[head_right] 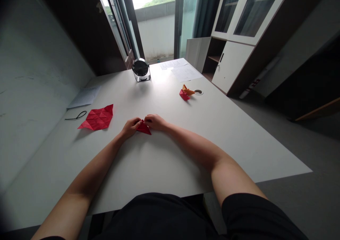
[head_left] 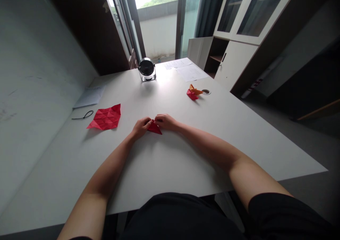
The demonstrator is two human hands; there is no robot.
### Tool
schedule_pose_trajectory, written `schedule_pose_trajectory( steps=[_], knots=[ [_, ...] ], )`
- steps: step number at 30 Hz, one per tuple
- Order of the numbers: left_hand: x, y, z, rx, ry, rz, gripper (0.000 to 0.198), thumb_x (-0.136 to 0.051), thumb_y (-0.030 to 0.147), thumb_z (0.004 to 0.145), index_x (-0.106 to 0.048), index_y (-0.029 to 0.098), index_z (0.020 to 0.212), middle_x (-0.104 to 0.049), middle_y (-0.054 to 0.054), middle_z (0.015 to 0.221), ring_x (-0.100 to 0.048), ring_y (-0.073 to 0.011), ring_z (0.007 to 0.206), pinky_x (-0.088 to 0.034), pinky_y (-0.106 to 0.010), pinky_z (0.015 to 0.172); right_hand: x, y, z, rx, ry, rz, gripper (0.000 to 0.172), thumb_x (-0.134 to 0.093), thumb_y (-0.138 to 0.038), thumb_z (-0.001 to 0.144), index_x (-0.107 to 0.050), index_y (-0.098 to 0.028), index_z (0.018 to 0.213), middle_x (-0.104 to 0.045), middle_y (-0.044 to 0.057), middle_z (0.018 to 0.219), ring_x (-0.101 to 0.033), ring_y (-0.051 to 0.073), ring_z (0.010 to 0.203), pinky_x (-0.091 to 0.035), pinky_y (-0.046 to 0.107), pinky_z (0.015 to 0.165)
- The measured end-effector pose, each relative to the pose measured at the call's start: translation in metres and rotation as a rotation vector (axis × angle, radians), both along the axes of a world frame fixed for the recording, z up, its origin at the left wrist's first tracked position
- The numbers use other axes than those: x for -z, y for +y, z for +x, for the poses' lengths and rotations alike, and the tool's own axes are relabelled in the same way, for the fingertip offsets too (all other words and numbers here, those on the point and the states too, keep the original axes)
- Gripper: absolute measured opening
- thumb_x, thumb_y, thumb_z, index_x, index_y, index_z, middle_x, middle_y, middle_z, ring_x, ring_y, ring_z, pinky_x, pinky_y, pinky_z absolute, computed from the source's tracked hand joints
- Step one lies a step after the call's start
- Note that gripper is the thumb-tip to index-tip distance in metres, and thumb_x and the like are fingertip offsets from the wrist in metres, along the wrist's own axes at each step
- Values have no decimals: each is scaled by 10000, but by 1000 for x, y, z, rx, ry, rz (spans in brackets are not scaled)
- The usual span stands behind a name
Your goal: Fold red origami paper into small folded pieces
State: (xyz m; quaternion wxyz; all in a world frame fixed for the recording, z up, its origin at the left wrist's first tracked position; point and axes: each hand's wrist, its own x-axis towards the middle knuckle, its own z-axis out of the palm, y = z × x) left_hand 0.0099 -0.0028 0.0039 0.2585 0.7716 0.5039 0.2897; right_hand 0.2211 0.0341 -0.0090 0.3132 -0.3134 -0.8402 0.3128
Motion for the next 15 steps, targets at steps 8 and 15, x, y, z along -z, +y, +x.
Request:
schedule_pose_trajectory(
  steps=[8,15],
  knots=[
    [0,0,0,-13,19,-6,308,-493,431,910,-670,185,852,-636,-7,743,-527,-148,704,-403,-242,650,-2,-1,0,6,-8,-5,172,-582,-276,859,-660,-153,767,-589,-4,761,-451,87,655,-341,217,646],
    [3,2,1,-24,13,-9,337,-484,458,911,-680,186,882,-652,-14,771,-531,-151,714,-407,-252,670,-3,-2,0,-3,-1,-14,158,-587,-266,852,-660,-152,772,-590,-5,763,-451,86,655,-338,216,644]
  ],
)
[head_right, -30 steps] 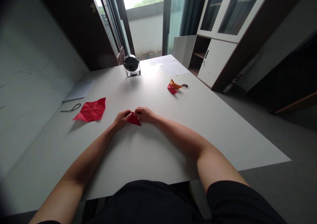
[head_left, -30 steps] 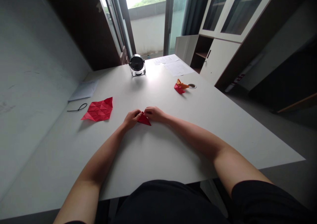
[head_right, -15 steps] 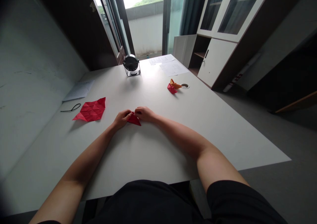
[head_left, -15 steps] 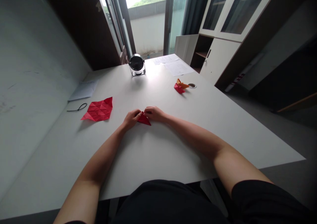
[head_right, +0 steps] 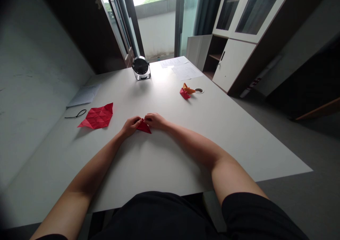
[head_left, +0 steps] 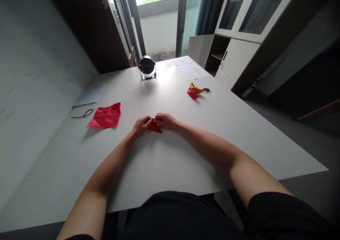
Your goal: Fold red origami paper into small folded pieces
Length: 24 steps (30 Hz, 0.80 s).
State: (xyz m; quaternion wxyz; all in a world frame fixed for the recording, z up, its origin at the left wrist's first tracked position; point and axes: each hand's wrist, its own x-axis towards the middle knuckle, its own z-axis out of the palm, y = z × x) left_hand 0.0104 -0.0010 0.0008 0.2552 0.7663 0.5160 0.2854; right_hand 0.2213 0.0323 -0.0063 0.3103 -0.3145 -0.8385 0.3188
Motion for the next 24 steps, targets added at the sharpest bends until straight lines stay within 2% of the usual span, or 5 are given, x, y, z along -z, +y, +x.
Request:
schedule_pose_trajectory(
  steps=[24],
  knots=[
    [-2,-1,1,13,-4,11,317,-490,439,915,-678,188,871,-649,-11,764,-526,-147,704,-403,-254,661,1,1,1,-3,-9,13,172,-580,-278,861,-654,-157,763,-584,-6,758,-454,90,653,-334,219,637]
  ],
)
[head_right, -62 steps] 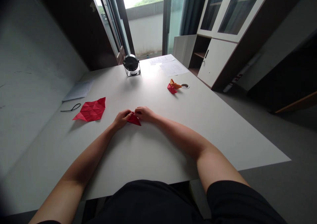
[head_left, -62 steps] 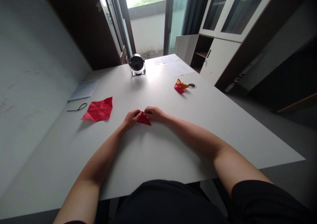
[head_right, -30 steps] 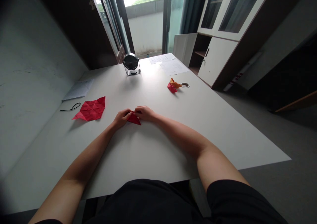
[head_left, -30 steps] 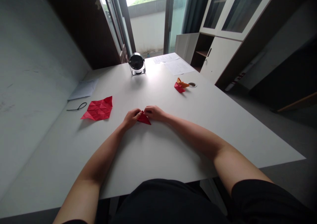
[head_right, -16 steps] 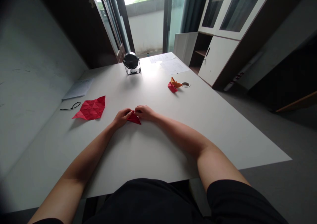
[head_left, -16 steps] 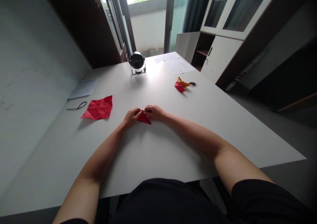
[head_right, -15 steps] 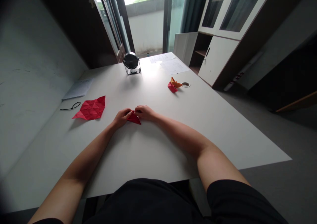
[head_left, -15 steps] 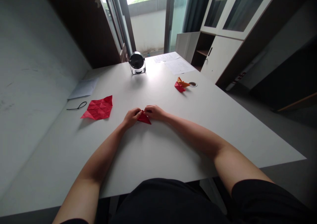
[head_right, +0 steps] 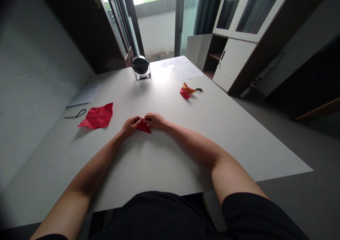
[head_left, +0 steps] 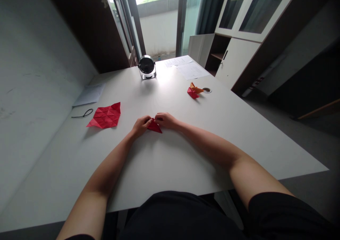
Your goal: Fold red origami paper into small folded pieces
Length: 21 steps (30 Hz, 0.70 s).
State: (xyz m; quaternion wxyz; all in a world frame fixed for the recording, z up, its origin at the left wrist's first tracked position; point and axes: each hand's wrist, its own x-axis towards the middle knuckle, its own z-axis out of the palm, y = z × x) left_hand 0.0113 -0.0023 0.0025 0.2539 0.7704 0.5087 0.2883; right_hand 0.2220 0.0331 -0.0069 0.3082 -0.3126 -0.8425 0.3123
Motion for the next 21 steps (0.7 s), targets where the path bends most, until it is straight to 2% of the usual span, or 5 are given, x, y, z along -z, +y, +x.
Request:
schedule_pose_trajectory(
  steps=[21],
  knots=[
    [0,0,-1,2,-2,4,306,-494,432,919,-676,189,878,-646,-8,765,-534,-148,712,-403,-254,662,-1,-1,0,0,8,-7,160,-587,-271,853,-668,-156,775,-597,-7,759,-458,86,645,-338,219,633]
  ],
)
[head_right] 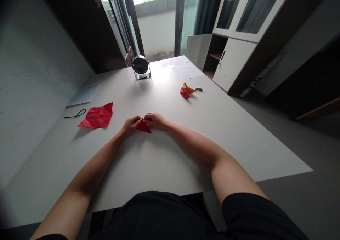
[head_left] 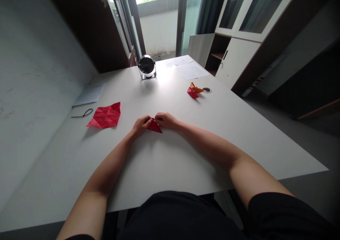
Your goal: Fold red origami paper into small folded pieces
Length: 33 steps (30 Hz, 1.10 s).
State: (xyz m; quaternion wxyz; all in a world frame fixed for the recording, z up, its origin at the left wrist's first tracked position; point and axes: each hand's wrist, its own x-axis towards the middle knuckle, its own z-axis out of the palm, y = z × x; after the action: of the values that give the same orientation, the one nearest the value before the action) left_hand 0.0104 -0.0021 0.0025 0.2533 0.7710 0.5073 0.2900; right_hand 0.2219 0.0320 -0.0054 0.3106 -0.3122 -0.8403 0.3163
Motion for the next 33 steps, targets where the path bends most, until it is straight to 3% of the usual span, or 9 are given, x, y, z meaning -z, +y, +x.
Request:
schedule_pose_trajectory(
  steps=[33],
  knots=[
    [-1,0,1,1,14,-3,317,-493,438,919,-681,184,888,-664,-12,787,-548,-149,722,-407,-252,670,4,3,0,-4,6,1,165,-589,-279,859,-674,-155,791,-608,-1,771,-451,87,653,-336,217,638]
  ],
)
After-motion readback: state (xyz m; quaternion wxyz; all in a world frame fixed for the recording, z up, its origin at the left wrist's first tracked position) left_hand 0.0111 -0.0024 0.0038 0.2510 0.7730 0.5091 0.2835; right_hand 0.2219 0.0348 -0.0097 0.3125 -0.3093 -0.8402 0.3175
